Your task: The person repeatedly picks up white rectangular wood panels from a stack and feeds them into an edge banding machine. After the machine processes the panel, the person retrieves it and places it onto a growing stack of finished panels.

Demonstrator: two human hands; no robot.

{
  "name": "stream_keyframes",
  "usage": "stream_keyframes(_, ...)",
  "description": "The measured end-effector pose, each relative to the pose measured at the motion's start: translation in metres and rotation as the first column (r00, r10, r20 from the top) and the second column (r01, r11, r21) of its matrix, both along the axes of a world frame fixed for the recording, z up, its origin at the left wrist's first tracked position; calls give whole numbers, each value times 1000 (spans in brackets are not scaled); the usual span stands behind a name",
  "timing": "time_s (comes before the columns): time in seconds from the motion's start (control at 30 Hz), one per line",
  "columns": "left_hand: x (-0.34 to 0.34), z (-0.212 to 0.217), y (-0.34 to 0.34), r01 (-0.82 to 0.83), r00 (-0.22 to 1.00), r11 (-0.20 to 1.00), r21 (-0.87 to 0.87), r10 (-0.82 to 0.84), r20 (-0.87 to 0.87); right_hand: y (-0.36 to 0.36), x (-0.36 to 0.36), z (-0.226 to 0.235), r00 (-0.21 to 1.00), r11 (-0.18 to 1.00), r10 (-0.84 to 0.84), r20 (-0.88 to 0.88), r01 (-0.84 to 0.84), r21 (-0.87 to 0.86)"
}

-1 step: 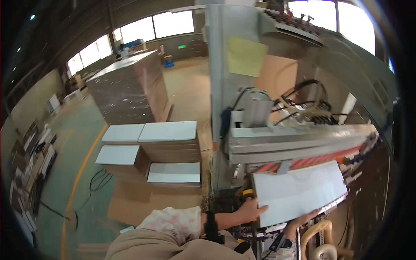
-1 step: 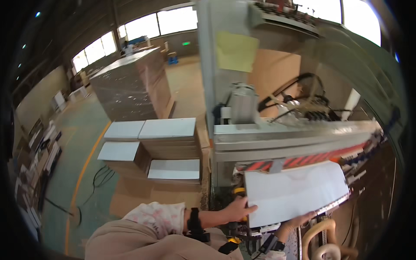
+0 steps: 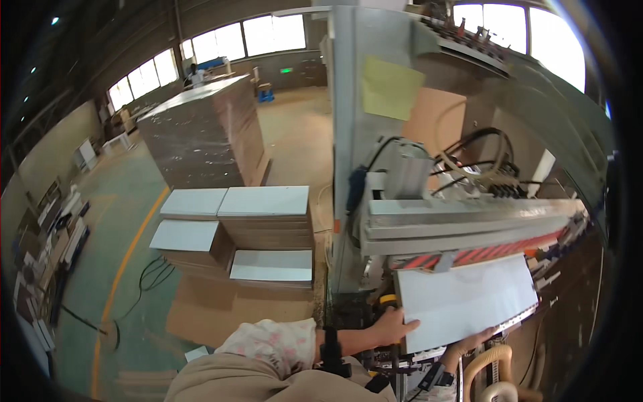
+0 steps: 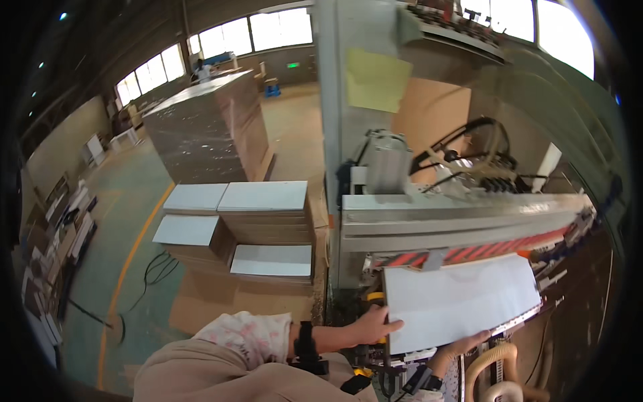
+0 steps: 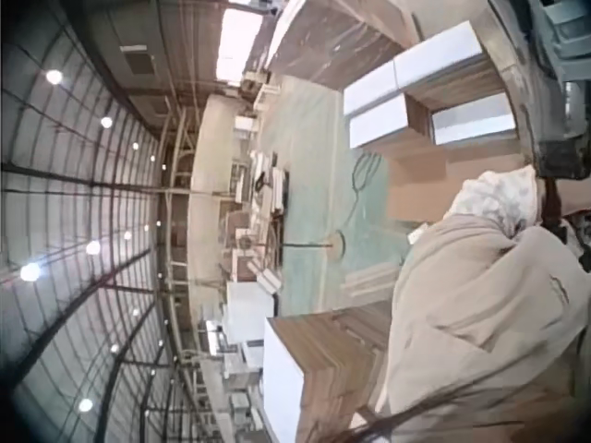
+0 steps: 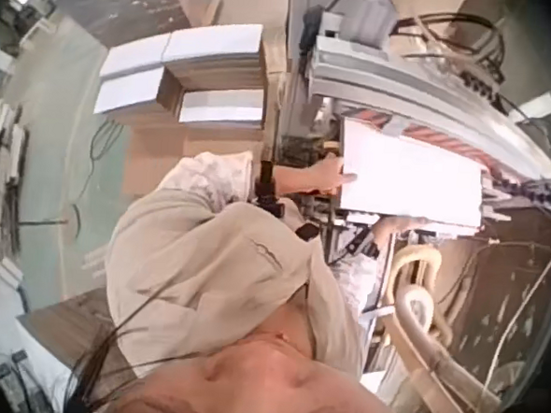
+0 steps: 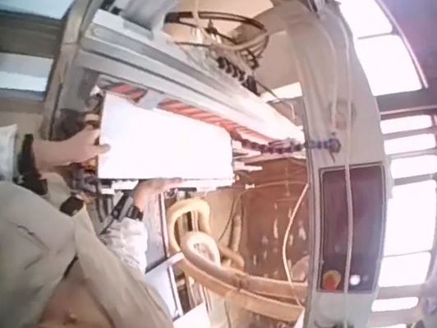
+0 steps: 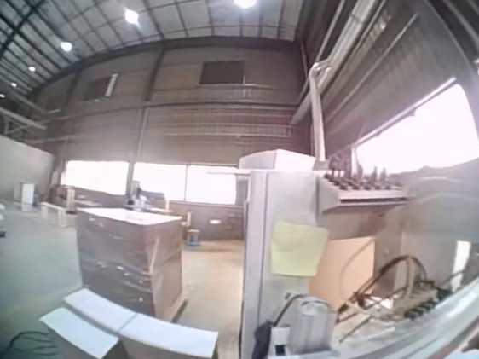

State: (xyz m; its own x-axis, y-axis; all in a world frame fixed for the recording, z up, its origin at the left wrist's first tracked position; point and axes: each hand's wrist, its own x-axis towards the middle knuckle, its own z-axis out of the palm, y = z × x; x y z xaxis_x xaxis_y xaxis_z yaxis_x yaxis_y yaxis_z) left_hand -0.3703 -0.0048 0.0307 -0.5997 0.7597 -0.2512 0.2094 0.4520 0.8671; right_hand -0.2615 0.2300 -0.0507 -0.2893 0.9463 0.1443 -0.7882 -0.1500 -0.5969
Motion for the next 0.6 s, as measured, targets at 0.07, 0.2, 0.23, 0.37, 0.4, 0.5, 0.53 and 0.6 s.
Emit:
stream_keyframes(0.07, -2, -4, 2, 8, 998, 999, 51, -11, 61, 13, 9, -12, 997, 999, -45, 63, 45, -1)
stream_keyframes(0.2, -14, -18, -7, 56, 923, 972, 228, -137, 359, 35, 15, -32, 887, 975, -221, 405, 193, 109)
stream_keyframes(0.23, -19, -21, -12, 72, 872, 935, 346, -228, 434, 27, 18, -20, 853, 969, -244, 461, 199, 146)
stream_keyframes(0.37, -12, -43, -8, 146, 963, 932, 333, -211, 168, 31, 14, -31, 890, 982, -186, 415, 154, 111)
stream_keyframes(0.4, -13, -26, -10, 183, 960, 932, 312, -237, 146, 38, 29, -38, 905, 981, -192, 380, 170, 91)
stream_keyframes(0.5, -19, -37, 7, 166, 919, 899, 405, -290, 267, 50, 35, -59, 784, 940, -341, 518, 273, 206)
stream_keyframes(0.53, -16, -27, 8, 176, 868, 912, 372, -321, 378, 67, 59, -86, 659, 869, -493, 568, 345, 355)
stream_keyframes(0.6, -26, -8, -2, 206, 896, 895, 395, -335, 291, 78, 53, -107, 631, 881, -472, 616, 350, 318)
